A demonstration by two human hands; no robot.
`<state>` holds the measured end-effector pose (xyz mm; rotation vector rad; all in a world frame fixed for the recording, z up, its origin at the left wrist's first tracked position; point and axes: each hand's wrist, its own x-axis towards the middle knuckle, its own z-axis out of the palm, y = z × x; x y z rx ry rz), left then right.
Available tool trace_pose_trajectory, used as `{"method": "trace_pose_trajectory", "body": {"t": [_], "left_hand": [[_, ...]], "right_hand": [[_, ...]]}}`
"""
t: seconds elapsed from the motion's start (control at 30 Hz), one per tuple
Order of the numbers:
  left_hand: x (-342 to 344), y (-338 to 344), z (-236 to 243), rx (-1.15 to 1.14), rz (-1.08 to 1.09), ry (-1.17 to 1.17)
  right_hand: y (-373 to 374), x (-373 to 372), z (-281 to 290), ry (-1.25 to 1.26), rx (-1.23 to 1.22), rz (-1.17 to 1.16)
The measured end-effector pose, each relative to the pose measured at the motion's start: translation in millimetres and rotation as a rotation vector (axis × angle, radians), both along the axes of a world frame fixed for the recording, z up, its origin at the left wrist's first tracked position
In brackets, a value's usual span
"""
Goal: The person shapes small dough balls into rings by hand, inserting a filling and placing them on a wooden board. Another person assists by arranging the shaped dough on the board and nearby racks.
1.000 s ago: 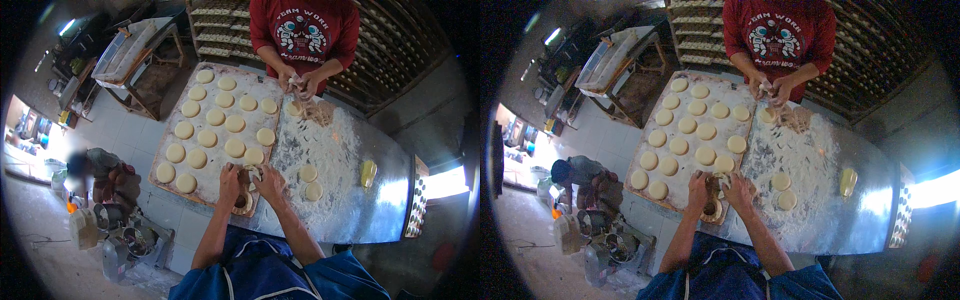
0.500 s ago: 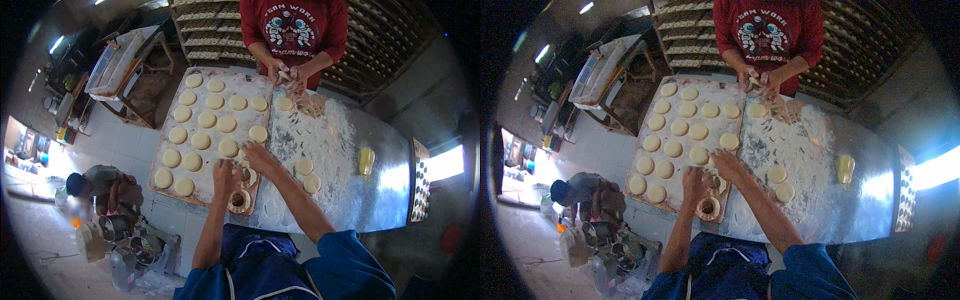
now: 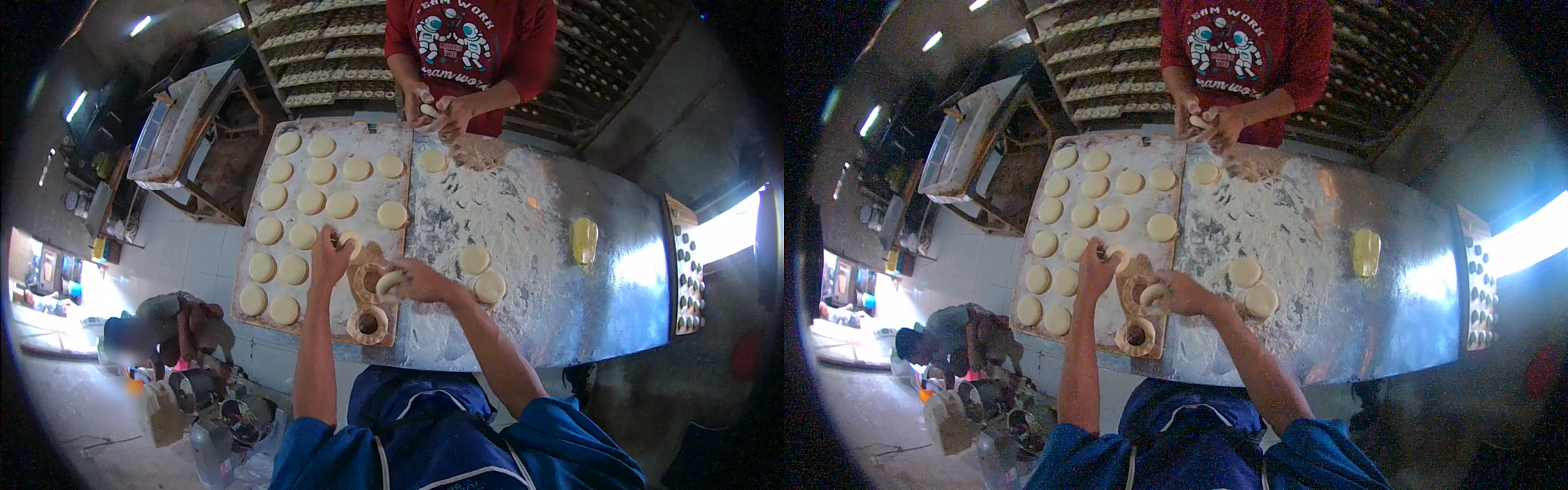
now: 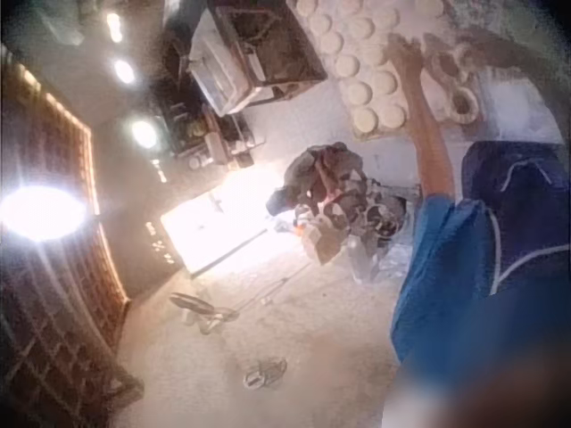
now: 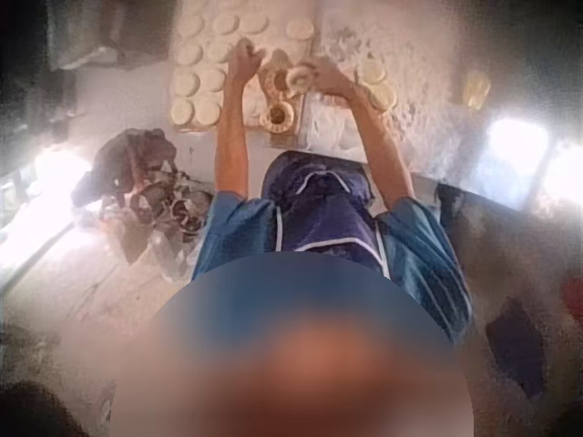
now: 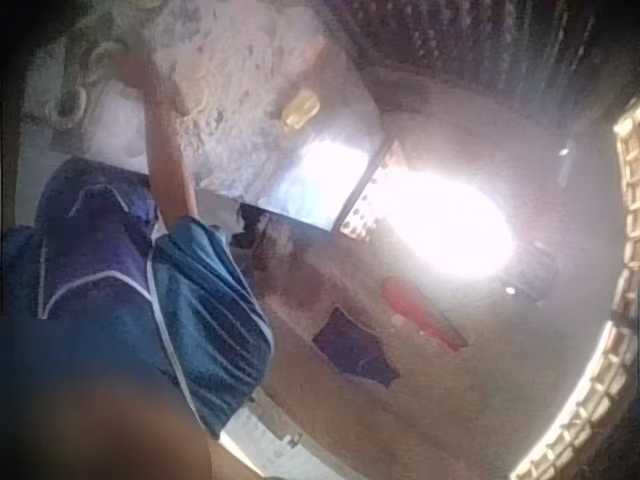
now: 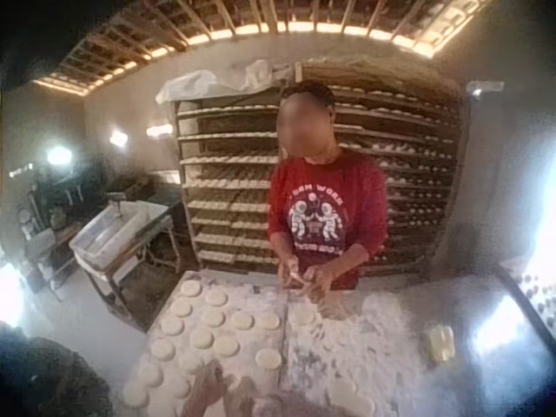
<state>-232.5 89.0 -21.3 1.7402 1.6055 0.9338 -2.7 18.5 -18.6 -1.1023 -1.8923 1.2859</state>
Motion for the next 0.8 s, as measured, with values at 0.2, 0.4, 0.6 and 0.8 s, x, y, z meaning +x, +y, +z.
{"method": "trace_pose_trajectory", "body": {"t": [0.2,0.4,0.6,0.8], "left_hand": [[-13,-52,38,-0.022,0.207,-0.091],[-12,-85,35,-0.005,0.256,-0.372],[90,-109,14,-0.143,-0.108,-0.623],[199,-125,-1,0.221,-0.294,-0.033]], "right_hand": [[5,-25,-11,-0.171,-0.091,0.005],[-14,-19,-6,-0.142,0.001,0.098],[-78,87,13,-0.125,-0.001,-0.483],[-78,217,-14,-0.539,0.08,-0.823]]}}
